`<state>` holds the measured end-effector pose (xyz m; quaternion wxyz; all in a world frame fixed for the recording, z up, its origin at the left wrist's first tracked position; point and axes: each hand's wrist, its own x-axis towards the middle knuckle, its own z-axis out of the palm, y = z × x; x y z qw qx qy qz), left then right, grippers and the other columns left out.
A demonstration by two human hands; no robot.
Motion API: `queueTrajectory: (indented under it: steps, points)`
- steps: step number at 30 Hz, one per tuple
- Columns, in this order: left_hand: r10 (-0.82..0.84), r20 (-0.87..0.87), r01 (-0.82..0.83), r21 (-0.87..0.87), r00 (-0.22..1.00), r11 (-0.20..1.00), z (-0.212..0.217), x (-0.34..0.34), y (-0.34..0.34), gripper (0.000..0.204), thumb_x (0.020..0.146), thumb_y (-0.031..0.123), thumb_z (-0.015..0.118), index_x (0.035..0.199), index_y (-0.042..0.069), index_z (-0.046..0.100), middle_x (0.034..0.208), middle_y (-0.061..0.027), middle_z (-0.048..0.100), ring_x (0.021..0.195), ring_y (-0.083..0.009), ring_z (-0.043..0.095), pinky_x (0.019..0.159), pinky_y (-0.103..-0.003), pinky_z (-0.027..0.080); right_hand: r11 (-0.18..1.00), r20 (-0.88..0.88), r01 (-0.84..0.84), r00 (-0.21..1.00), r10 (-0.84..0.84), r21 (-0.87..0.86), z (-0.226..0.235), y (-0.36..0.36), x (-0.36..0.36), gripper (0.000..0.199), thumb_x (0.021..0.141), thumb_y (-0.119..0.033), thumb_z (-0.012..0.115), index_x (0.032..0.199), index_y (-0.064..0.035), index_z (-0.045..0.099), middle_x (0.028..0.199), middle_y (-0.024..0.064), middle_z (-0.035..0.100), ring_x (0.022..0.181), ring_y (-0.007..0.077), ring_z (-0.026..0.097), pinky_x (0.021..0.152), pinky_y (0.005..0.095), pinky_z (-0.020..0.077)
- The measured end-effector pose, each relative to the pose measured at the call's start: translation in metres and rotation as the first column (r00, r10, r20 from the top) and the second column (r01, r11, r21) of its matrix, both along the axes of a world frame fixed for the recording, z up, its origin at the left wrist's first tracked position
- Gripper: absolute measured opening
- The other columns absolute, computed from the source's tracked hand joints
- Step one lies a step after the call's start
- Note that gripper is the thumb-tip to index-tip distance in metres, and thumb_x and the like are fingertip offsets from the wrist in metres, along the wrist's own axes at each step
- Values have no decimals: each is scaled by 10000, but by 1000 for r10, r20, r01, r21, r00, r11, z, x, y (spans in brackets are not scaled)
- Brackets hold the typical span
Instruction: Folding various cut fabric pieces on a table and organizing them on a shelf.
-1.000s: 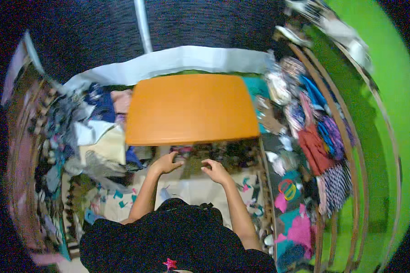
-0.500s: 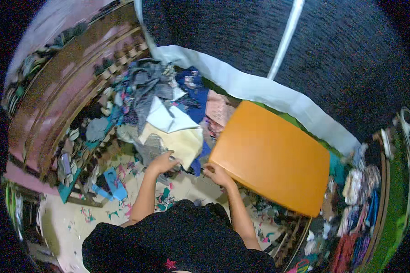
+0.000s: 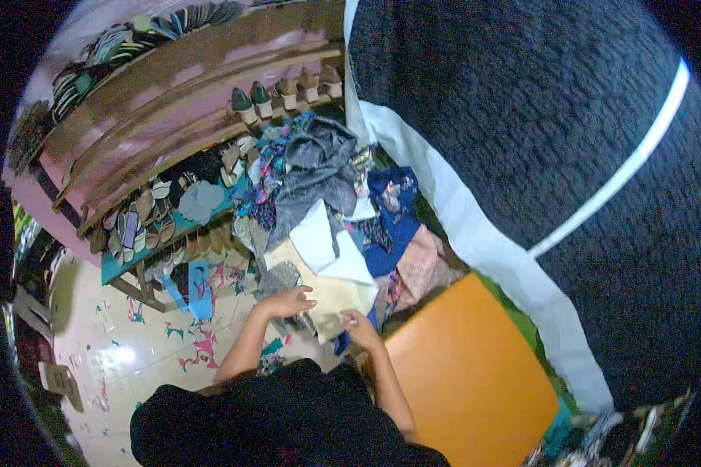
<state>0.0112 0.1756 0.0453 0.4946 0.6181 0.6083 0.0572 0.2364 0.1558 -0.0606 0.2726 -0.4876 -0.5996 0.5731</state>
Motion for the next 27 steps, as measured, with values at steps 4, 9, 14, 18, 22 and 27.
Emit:
queueTrajectory:
  steps: [4, 9, 14, 18, 22, 27]
  points:
    - [57, -170, 10, 373, 984, 928, -21, 14, 49, 679, 730, 474, 530, 1222, 47, 340, 1230, -240, 335, 1194, -326, 264, 951, -365, 272, 997, -1, -63, 998, 63, 46, -13, 48, 5, 269, 765, -167, 570, 999, -42, 528, 852, 35, 554, 777, 109, 510, 690, 244, 419]
    - [-7, 53, -10, 316, 999, 949, -11, 4, 109, 721, 724, 508, 520, 1227, 31, 319, 1283, -274, 207, 1218, -385, 165, 979, -398, 212, 998, 29, -17, 999, 15, 58, -17, 119, 2, 243, 788, -128, 524, 1008, -27, 521, 840, 59, 545, 754, 120, 517, 682, 258, 426]
    - [-66, -131, 105, 315, 989, 943, -13, -35, 219, 792, 685, 592, 491, 1222, 29, 343, 1247, -310, 243, 1216, -429, 107, 1000, -431, 122, 991, 69, 84, 993, -91, 100, -9, 156, -28, 205, 778, -104, 532, 964, -18, 540, 806, 30, 558, 732, 97, 520, 658, 229, 425]
    - [12, -48, 27, 717, 999, 696, -3, -52, 322, 578, 645, 307, 662, 1148, 127, 442, 1282, -217, 264, 1202, -388, 199, 966, -441, 235, 994, 76, 103, 991, -105, 39, -30, 159, -66, 217, 789, -110, 522, 991, -30, 534, 815, 31, 559, 730, 112, 524, 650, 234, 425]
    - [75, -80, 16, 785, 994, 619, 15, -33, 379, 546, 635, 232, 671, 1131, 161, 455, 1274, -201, 287, 1207, -354, 218, 969, -509, 174, 999, 22, 16, 1000, -15, -29, -35, 166, -81, 236, 783, -110, 529, 1008, -39, 534, 824, 26, 550, 730, 112, 518, 653, 246, 421]
    - [249, -470, 61, 551, 847, 832, -3, -36, 395, 197, 688, 207, 582, 853, 103, 607, 959, -113, 580, 941, -284, 529, 906, -538, 176, 987, 82, 91, 991, -102, 132, -10, 181, -70, 243, 759, -70, 527, 997, -28, 537, 807, 33, 547, 734, 110, 518, 650, 253, 429]
